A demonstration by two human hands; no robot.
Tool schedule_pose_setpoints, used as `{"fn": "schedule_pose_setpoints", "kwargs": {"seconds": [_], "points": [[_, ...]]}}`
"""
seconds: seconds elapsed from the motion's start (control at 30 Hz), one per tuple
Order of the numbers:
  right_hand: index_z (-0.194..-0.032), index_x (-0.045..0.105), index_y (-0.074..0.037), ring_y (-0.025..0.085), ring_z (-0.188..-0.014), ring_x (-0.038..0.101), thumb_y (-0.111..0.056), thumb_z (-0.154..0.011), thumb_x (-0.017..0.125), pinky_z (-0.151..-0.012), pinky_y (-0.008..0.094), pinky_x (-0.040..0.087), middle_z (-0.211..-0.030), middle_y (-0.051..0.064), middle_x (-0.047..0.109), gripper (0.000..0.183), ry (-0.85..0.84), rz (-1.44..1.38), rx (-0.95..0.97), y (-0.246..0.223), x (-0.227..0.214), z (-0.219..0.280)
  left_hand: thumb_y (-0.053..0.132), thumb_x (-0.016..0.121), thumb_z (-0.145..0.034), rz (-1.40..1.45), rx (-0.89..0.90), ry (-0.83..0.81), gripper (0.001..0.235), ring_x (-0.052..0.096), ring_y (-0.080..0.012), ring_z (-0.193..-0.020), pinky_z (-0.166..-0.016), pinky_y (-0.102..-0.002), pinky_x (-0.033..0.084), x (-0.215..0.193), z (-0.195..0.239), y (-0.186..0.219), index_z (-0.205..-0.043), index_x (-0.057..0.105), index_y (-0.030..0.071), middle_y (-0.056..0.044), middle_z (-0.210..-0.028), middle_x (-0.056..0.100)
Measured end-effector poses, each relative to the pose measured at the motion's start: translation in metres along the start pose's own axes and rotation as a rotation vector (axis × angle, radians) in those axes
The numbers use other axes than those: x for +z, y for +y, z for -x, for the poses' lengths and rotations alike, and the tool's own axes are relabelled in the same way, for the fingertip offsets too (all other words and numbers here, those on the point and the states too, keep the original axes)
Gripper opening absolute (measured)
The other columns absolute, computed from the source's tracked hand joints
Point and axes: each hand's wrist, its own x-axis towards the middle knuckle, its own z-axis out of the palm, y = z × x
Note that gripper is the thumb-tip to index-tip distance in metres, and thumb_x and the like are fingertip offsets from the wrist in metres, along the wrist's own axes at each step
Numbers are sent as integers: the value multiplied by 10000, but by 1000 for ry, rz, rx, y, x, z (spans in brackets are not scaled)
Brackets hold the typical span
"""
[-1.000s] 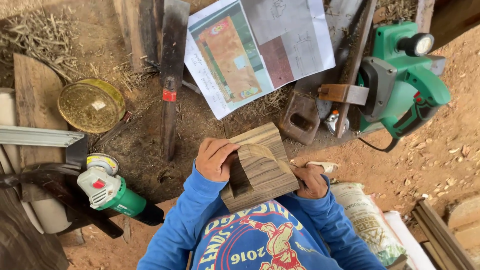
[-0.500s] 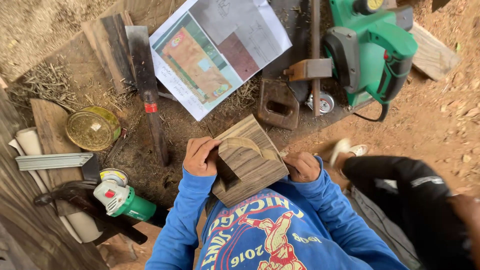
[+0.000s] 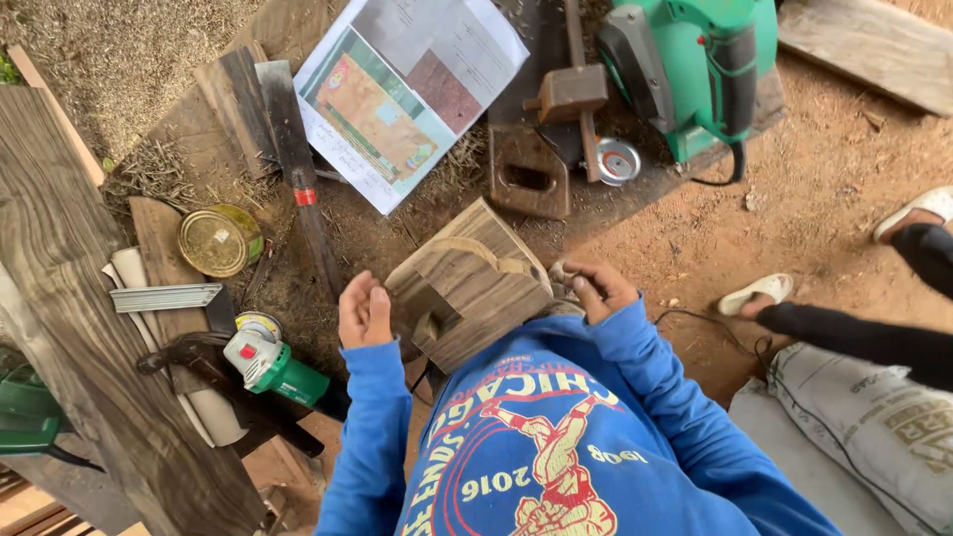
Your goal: The person uses a chisel and a hammer to carve a rectangular notch into a piece of wood. They repeatedly strike the chisel to remove wood chips, then inspect the notch by fitting another wooden piece into it. Finally, they use a pencil to mark the wood.
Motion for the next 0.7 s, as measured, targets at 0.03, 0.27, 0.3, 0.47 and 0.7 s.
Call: {"fn": "schedule_pose_setpoints", "kwargs": {"seconds": [0.03,0.27,0.3,0.47,0.7], "points": [[-1227,697,-25,176,-1038,688,3,-984,602,-922,293,546,-1130,90,728,263,38,-80,143,9,-1,5,146,656,-1014,191,-205,98,406,628,-174,-1077,-946,-304,542,-4,14,-14,-1391,578,18,-115,-1270,655],[-1334,636,-24,166,-1154,643,-23,-1018,558,-1013,311,507,-1222,101,689,325,-79,-160,88,41,11,3,296,741,-934,27,-213,-40,679,590,-213,-1203,-1011,-341,482,15,72,-20,-1461,446,-15,-164,-1352,586],[-1372,605,-34,161,-1151,642,-10,-1012,541,-1017,310,509,-1225,97,693,366,-138,-257,152,46,14,4,325,740,-932,19,-283,-30,683,592,-208,-1199,-1009,-340,485,15,74,-24,-1454,467,-19,-155,-1357,595],[-1399,555,-50,154,-1168,650,35,-963,545,-1012,313,517,-1254,78,689,444,-242,-321,239,51,4,7,361,752,-928,22,-383,-11,699,605,-197,-1167,-982,-302,500,8,75,-25,-1454,510,-31,-161,-1355,622],[-1552,413,-112,270,-1212,597,45,-890,592,-1038,340,479,-1340,155,604,703,-373,-233,63,8,-31,-5,441,711,-850,271,-674,66,728,691,-257,-960,-728,-485,608,27,79,30,-1448,477,98,-108,-1226,646]]}}
